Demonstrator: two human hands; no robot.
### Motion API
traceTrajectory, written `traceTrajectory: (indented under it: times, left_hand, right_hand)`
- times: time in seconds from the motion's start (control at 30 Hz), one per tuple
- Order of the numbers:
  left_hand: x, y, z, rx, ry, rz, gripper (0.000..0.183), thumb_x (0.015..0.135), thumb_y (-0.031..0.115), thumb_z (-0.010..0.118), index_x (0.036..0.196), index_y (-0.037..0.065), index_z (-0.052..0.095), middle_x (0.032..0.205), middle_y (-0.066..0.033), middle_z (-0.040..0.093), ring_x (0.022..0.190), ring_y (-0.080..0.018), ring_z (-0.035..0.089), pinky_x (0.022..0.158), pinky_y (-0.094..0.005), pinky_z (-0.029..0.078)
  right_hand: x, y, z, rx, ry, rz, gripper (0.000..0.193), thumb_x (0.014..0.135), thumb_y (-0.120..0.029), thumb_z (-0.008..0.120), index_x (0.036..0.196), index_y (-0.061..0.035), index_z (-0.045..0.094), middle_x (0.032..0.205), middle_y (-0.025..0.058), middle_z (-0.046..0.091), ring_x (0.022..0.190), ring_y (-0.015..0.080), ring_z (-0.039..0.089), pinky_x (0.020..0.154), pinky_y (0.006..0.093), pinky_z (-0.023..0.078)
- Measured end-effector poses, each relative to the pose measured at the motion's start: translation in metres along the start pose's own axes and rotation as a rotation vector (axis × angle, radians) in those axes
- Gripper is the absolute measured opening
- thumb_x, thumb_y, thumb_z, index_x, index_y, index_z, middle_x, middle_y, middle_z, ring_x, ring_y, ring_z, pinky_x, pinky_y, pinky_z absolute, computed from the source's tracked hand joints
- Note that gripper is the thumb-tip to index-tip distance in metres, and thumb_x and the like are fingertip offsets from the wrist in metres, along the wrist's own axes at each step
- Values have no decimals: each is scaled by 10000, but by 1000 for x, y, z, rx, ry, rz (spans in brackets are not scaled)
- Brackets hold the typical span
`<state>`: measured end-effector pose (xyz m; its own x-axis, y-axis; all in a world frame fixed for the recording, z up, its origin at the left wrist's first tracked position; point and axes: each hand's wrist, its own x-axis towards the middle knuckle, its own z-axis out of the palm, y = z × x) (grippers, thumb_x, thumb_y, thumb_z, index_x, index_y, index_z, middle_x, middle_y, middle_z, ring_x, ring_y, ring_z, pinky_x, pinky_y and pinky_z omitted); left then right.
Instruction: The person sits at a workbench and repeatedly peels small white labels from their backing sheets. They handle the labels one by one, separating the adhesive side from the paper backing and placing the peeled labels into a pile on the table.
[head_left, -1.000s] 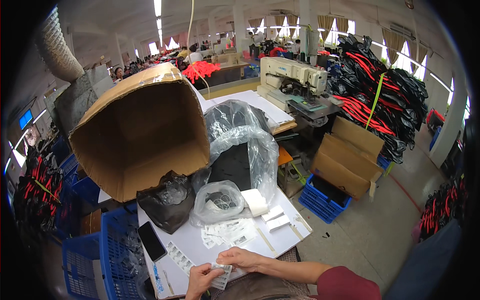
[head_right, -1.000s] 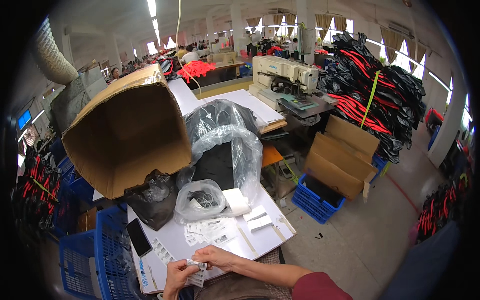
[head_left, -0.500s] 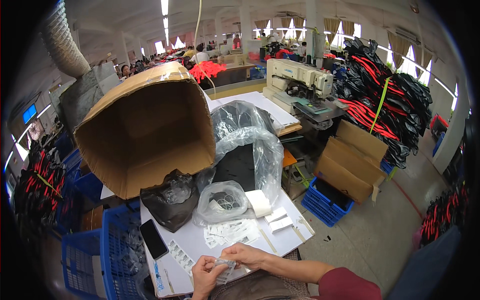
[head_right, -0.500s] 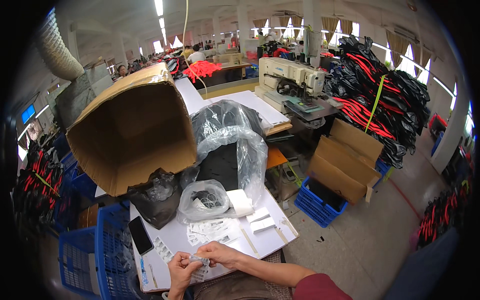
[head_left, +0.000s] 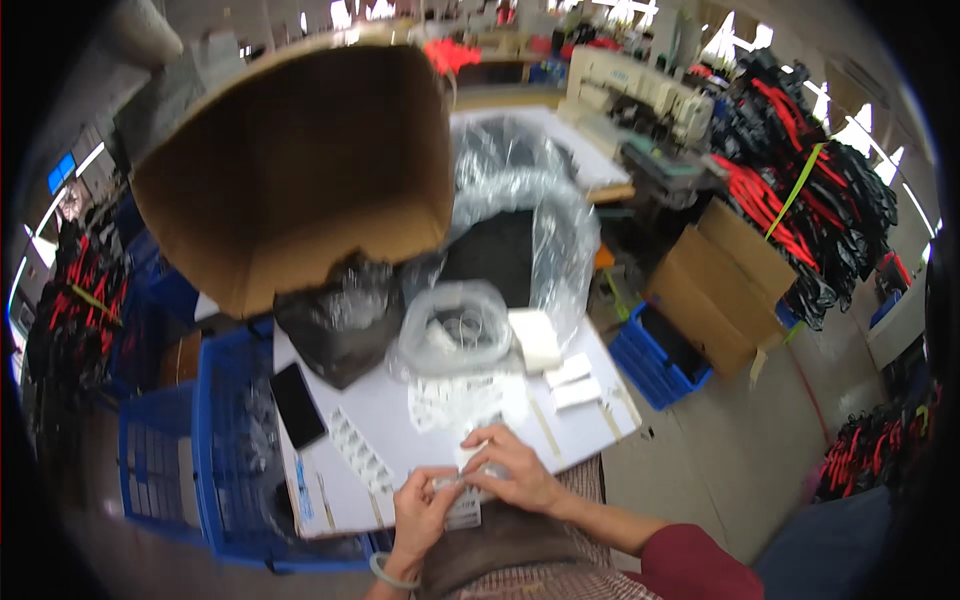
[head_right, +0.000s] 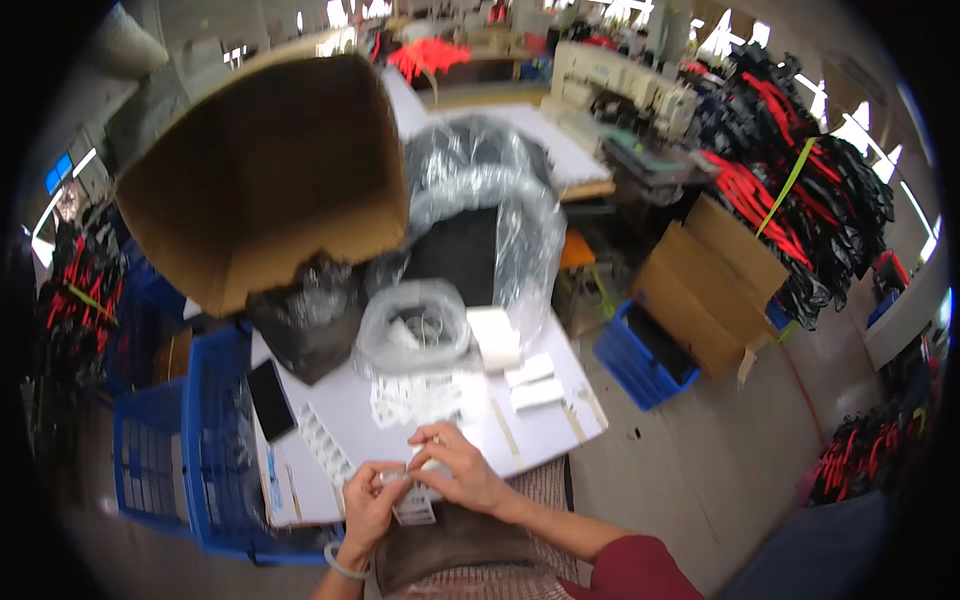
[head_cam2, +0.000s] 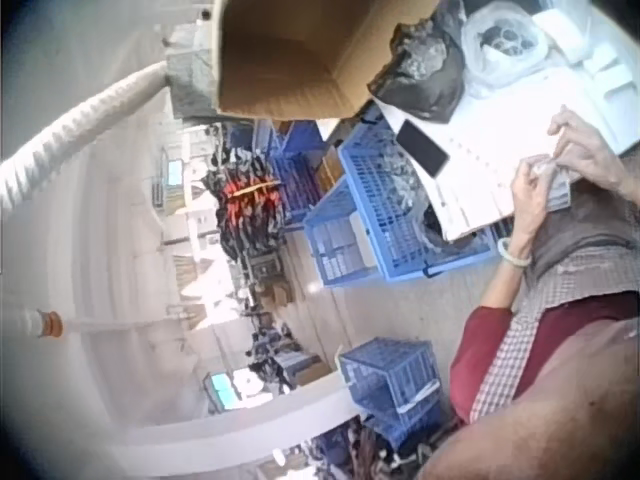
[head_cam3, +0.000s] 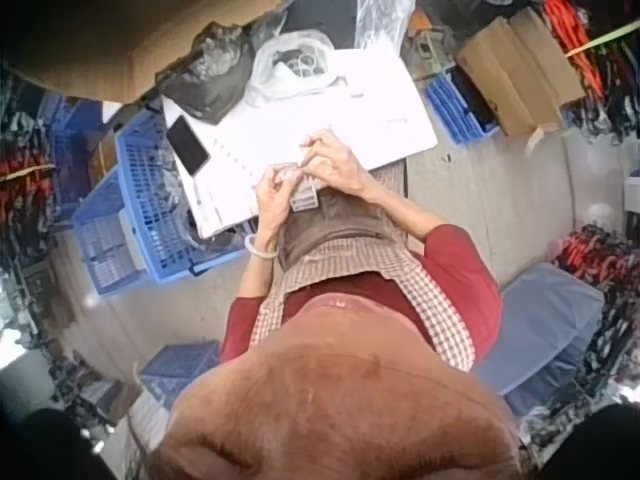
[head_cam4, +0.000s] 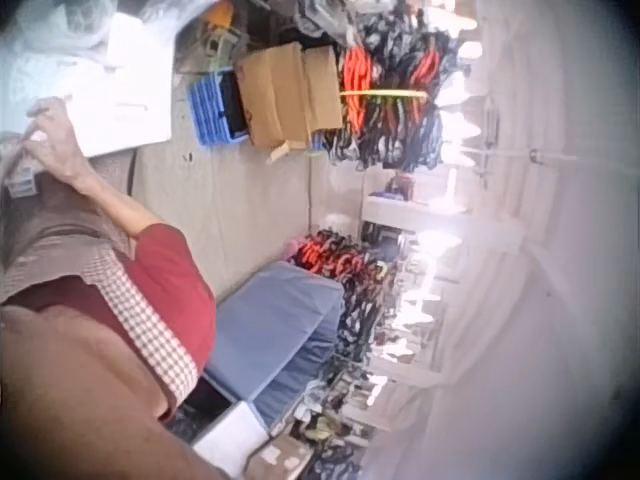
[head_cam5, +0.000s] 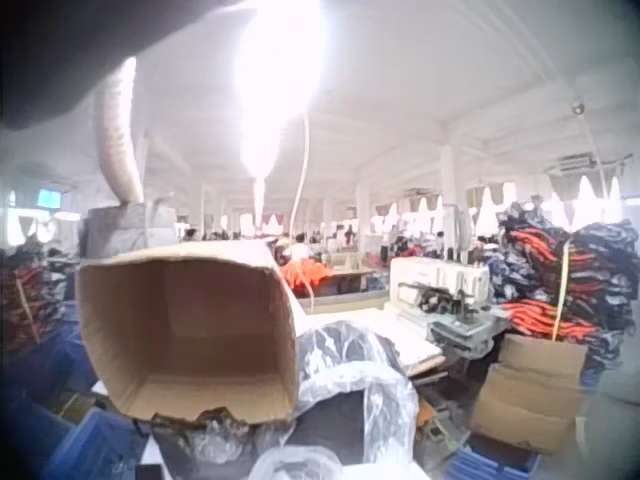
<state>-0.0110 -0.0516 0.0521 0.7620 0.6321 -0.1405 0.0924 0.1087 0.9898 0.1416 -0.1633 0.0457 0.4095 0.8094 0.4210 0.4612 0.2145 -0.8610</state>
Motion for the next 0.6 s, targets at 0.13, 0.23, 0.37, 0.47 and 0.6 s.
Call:
traceTrajectory:
  times: [0.13,0.23,0.37,0.47,0.6]
  left_hand:
    - [-9,-29,0,16,-112,-192,295,844,52,756,1076,-41,599,856,-80,706,739,-89,651,627,-210,521]
    - [-25,-49,-22,-37,-61,-418,205,874,27,707,1025,-48,590,858,-126,708,732,-124,675,647,-231,544]
    - [0,-44,-40,59,-118,-390,130,922,68,626,957,-56,633,813,-134,712,682,-157,687,621,-253,553]
    - [33,-35,-40,293,-207,-389,199,927,137,630,884,-52,679,728,-97,694,613,-129,660,557,-236,517]
    - [67,-38,-29,634,-244,-269,294,861,212,708,713,-40,680,539,-62,609,470,-86,538,449,-249,408]
  right_hand:
    - [-33,7,1,-12,82,235,103,803,-10,694,896,-20,652,1172,164,590,1144,291,547,971,366,440]
    - [-43,31,-29,270,375,408,97,844,6,671,931,-19,636,1162,147,612,1120,219,569,960,336,457]
    - [-32,38,-52,342,278,715,81,912,-49,658,959,-6,609,823,57,678,737,101,633,661,217,499]
    - [-17,38,-44,300,190,832,89,910,-66,669,911,-14,598,721,38,660,613,73,596,535,204,462]
    - [0,39,-16,212,-4,886,83,897,-36,656,863,13,598,676,46,647,576,72,581,513,222,447]
